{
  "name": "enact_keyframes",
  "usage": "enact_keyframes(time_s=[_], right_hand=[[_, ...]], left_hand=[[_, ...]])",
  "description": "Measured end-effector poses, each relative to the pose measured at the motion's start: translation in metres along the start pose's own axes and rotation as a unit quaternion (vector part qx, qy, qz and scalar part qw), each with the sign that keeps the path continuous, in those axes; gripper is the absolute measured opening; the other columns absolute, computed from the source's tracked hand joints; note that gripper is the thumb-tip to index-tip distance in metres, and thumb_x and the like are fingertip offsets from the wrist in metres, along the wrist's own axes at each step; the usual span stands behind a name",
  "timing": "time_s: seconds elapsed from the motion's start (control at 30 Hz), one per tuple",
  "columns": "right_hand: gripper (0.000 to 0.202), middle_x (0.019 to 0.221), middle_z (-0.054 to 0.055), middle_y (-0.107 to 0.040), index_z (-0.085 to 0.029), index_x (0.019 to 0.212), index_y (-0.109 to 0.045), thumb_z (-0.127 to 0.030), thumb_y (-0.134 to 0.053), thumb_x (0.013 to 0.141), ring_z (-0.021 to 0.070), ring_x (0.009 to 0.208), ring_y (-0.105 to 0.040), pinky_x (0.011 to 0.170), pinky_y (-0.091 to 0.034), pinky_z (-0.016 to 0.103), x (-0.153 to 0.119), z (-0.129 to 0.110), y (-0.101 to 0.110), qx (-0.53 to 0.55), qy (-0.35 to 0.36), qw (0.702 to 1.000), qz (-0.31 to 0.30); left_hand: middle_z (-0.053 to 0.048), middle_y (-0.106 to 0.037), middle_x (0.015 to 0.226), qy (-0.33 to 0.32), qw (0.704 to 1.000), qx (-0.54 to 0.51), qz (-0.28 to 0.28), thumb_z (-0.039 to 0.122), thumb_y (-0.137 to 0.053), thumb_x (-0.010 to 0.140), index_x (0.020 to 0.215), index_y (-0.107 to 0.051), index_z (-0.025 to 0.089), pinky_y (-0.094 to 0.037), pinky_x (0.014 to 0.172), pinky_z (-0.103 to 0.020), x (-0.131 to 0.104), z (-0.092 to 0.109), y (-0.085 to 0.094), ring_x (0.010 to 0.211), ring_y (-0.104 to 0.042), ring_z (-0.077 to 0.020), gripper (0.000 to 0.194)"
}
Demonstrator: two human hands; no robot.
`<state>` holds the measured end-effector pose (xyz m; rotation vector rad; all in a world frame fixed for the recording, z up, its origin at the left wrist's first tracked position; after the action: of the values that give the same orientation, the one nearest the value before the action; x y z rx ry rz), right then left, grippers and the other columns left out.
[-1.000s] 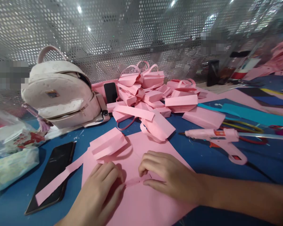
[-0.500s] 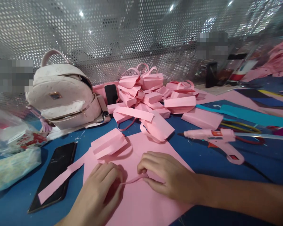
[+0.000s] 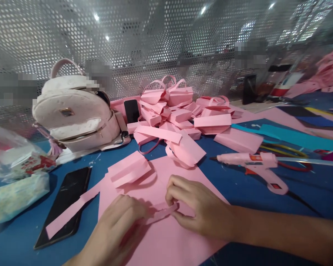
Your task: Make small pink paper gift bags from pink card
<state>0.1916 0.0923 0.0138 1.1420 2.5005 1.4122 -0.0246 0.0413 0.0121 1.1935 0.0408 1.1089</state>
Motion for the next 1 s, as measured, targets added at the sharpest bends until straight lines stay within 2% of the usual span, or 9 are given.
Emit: enact_keyframes(time_s=[0.13,0.23,0.33,0.47,0.57,0.73,0.87,0.93,1.0], right_hand=[[0.023,0.096,0.000,-0.054,-0.022,0.091,-0.051,-0.002,-0.053,0.080,0.0145,0.082,-0.050,0.073,-0.039,0.028,0.000,0.003,0.001,0.040,-0.027,0.999,0.005],[0.024,0.092,-0.001,-0.057,-0.022,0.095,-0.053,-0.003,-0.052,0.082,0.0142,0.081,-0.051,0.075,-0.041,0.027,0.002,0.006,0.004,0.067,-0.054,0.996,0.005],[0.023,0.088,-0.001,-0.058,-0.021,0.095,-0.056,-0.003,-0.051,0.081,0.0135,0.077,-0.052,0.072,-0.041,0.025,0.005,0.007,0.006,0.074,-0.075,0.994,0.002],[0.025,0.090,0.001,-0.062,-0.020,0.095,-0.059,-0.002,-0.050,0.080,0.0148,0.081,-0.056,0.074,-0.044,0.026,0.006,0.007,0.007,0.063,-0.062,0.996,-0.006],[0.028,0.092,0.001,-0.064,-0.021,0.096,-0.061,-0.001,-0.049,0.080,0.0161,0.084,-0.059,0.076,-0.046,0.027,0.006,0.007,0.005,0.049,-0.029,0.998,-0.008],[0.047,0.108,0.004,-0.069,-0.022,0.109,-0.066,0.004,-0.041,0.079,0.0168,0.104,-0.063,0.092,-0.048,0.029,0.003,0.007,0.005,0.045,0.015,0.999,0.004],[0.056,0.128,0.005,-0.065,-0.026,0.125,-0.060,0.001,-0.043,0.080,0.0181,0.119,-0.061,0.101,-0.045,0.031,-0.008,0.004,0.017,0.043,-0.037,0.998,0.026],[0.050,0.125,0.004,-0.066,-0.027,0.126,-0.060,-0.005,-0.047,0.084,0.0188,0.113,-0.064,0.093,-0.049,0.029,-0.020,0.000,0.027,0.052,-0.088,0.995,0.014],[0.025,0.111,0.003,-0.070,-0.028,0.107,-0.067,-0.017,-0.049,0.093,0.0197,0.102,-0.066,0.089,-0.050,0.029,-0.041,-0.004,0.038,0.035,-0.144,0.989,-0.017]], left_hand=[[-0.005,-0.067,0.089,-0.038,0.999,-0.022,0.018,0.007,-0.050,0.097,0.105,-0.059,0.020,-0.050,0.068,-0.024,0.000,0.001,0.000,0.079,-0.061,-0.0159,0.017],[-0.007,-0.068,0.094,-0.025,0.999,-0.037,-0.012,0.010,-0.056,0.097,0.108,-0.060,0.019,-0.053,0.077,-0.025,0.002,0.003,0.001,0.087,-0.064,-0.0171,0.015],[-0.009,-0.070,0.097,-0.071,0.995,-0.063,-0.034,0.008,-0.057,0.098,0.114,-0.061,0.015,-0.054,0.084,-0.026,0.004,0.006,0.003,0.092,-0.065,-0.0180,0.018],[-0.013,-0.071,0.107,-0.157,0.980,-0.097,-0.076,0.009,-0.048,0.102,0.125,-0.060,0.011,-0.052,0.092,-0.030,0.004,0.010,0.002,0.100,-0.065,-0.0199,0.026],[-0.014,-0.070,0.109,-0.179,0.971,-0.105,-0.115,0.012,-0.042,0.105,0.133,-0.058,0.010,-0.052,0.093,-0.032,0.005,0.014,0.002,0.103,-0.066,-0.0213,0.032],[-0.012,-0.067,0.110,-0.091,0.977,-0.150,-0.123,0.002,-0.051,0.097,0.129,-0.063,0.015,-0.054,0.086,-0.022,0.002,0.013,0.005,0.099,-0.066,-0.0166,0.037],[-0.008,-0.066,0.111,-0.023,0.970,-0.216,-0.111,-0.001,-0.051,0.094,0.121,-0.068,0.021,-0.052,0.092,-0.022,0.000,0.009,0.005,0.104,-0.066,-0.0142,0.039],[-0.007,-0.065,0.112,-0.011,0.970,-0.214,-0.116,0.001,-0.051,0.094,0.119,-0.069,0.023,-0.052,0.093,-0.023,0.001,0.008,0.005,0.105,-0.065,-0.0144,0.037],[-0.008,-0.064,0.114,-0.011,0.975,-0.187,-0.118,0.002,-0.050,0.094,0.118,-0.070,0.024,-0.053,0.092,-0.025,0.001,0.008,0.005,0.106,-0.065,-0.0154,0.038]])
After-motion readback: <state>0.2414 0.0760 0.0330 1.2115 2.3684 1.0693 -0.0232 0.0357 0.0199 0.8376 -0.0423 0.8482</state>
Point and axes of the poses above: each hand's wrist, its own x-axis towards the middle knuckle, its own y-axis out of the back of the hand, z = x × y, the point moved 3 cm from there along x, towards the middle knuckle
